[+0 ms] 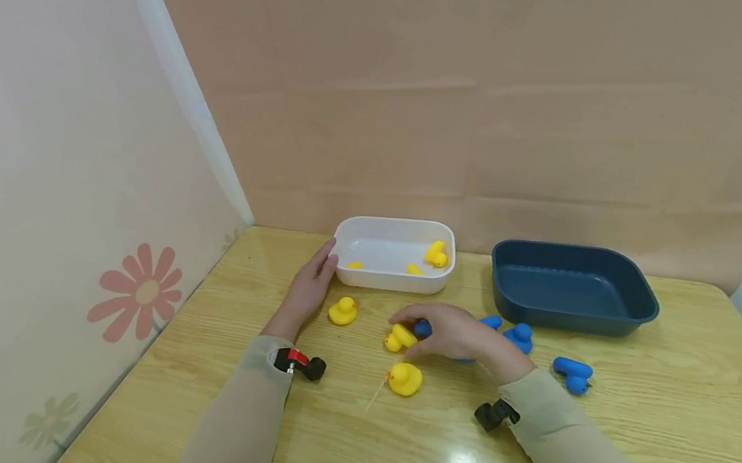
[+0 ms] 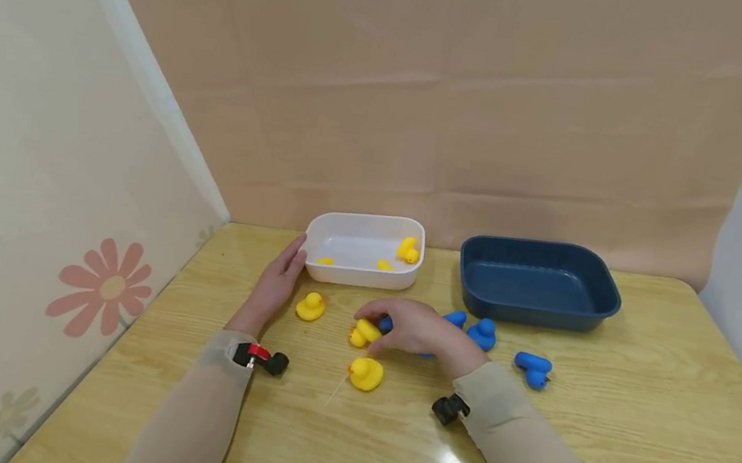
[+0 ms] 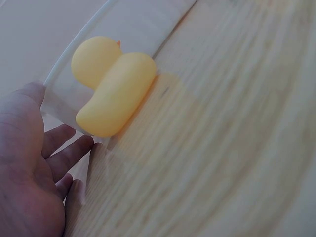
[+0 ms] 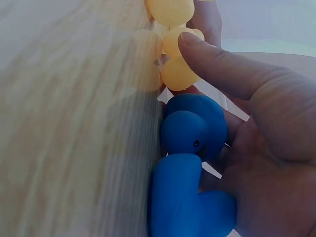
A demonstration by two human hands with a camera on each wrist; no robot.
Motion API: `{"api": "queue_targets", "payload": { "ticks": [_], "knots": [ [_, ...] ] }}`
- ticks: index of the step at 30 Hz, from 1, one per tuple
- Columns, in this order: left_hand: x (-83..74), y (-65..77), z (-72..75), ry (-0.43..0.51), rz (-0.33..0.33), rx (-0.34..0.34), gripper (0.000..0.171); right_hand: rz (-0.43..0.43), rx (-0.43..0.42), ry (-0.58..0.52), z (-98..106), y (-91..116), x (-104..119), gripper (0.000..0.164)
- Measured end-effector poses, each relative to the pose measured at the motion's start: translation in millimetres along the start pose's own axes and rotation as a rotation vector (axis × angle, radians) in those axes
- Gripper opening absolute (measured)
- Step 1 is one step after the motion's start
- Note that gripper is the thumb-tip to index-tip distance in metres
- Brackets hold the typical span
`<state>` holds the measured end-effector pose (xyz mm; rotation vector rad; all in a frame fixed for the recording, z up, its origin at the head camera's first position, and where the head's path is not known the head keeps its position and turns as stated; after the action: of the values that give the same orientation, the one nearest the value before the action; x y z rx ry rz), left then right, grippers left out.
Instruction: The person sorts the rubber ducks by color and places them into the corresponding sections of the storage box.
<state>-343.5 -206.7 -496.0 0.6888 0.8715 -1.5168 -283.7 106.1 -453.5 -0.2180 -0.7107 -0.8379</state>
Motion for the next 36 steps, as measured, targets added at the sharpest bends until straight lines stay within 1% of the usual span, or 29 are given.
{"api": "queue_targets", "payload": {
  "ticks": [4, 8, 14, 18, 26, 28, 33, 36],
  "knots": [
    [-0.5, -0.1, 0.1, 0.006, 0.008, 0.003, 0.062, -0.009, -0.005, 0.000, 0, 0, 2, 0.051],
    [-0.8, -0.6, -0.1, 0.019, 0.011, 0.001, 0.062, -0.018, -0.037, -0.032, 1, 0, 3, 0.050],
    [-0.3, -0.5, -1.3, 0.037, 0.027, -0.003, 0.060, -0.022, -0.090, -0.146, 1, 1, 3, 0.051],
    [0.6, -0.2, -1.7, 0.043, 0.028, -0.005, 0.059, -0.047, -0.146, -0.172, 2, 1, 3, 0.054],
    [1.0, 3.1, -1.1, 0.052, 0.020, -0.006, 0.059, -0.097, -0.290, -0.189, 11, 5, 9, 0.054],
    [0.9, 3.3, -1.3, 0.052, 0.019, -0.005, 0.060, -0.115, -0.323, -0.192, 15, 7, 11, 0.052],
    [-1.5, 3.2, -0.9, 0.063, 0.025, -0.002, 0.059, -0.124, -0.387, -0.202, 26, 6, 14, 0.045],
    [-3.8, 3.6, -1.5, 0.065, 0.034, -0.001, 0.060, -0.123, -0.429, -0.209, 33, 5, 11, 0.045]
  ]
}}
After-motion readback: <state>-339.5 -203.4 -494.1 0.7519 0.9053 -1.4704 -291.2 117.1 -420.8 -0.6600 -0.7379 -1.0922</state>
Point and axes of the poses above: each hand's wrist, its own y-axis away from the middle knuckle, its own z-axis out of the back of the hand, x = y × z, the point moved 1 cm from there along -y, towards the middle knuckle, and after that the axes turned 1 degree about -y, right-handed, at the moved point
